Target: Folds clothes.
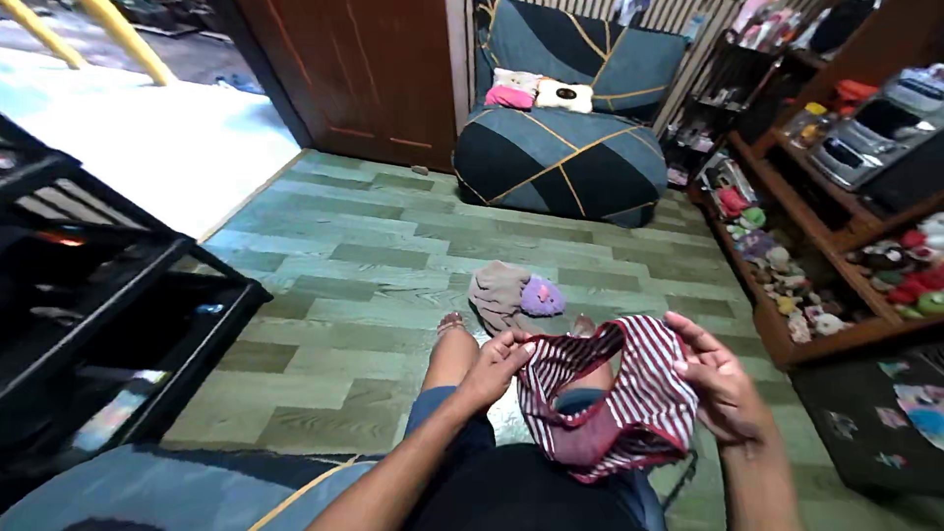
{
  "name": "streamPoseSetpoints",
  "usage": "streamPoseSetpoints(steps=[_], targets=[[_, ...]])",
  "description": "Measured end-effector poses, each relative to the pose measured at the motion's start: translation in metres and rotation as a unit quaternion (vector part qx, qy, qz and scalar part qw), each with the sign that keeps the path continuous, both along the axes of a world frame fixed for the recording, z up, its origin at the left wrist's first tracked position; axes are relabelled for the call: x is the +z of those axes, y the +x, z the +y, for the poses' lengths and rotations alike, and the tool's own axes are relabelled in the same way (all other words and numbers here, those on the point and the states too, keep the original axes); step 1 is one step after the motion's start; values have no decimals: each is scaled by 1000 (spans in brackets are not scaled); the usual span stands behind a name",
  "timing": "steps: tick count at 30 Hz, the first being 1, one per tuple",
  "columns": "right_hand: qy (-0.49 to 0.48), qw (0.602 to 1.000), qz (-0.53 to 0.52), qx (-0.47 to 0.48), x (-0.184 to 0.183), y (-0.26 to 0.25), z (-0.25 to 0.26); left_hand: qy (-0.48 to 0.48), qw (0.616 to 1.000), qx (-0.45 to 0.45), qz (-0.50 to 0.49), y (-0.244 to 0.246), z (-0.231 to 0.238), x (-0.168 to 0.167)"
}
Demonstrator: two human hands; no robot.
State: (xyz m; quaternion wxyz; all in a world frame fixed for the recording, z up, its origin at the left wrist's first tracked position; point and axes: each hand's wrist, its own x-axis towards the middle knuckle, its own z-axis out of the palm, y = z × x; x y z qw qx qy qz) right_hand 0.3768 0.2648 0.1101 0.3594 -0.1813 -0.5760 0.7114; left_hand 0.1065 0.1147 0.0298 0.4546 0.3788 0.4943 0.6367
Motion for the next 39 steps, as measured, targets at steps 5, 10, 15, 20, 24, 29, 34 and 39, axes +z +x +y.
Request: streamPoseSetpoints(steps=[5,10,15,20,24,29,34,39], targets=[[214,833,-471,-194,-62,45,8,-137,988,-35,68,33,17,-38],[179,818,-539,88,-96,46,-35,-128,900,-112,400,33,18,-82],[207,804,-540,140,-120,46,-66,-158,807,-304,480,42,9,-103],[315,817,-480,46,-149,43,-53,-52,902,-216,370,43,28,-113],[220,882,-405,97,-122,31,-37,-111,980,-122,114,49,39,-68],[281,855,-423,106,-139,9,-31,-118,973,-176,91,46,55,-17],[-29,979,-202,-16,-119,6,-30,-167,867,-224,412,30,58,-15],[139,929,-339,47,-98,3,-32,-175,806,-178,537,33,56,-24]])
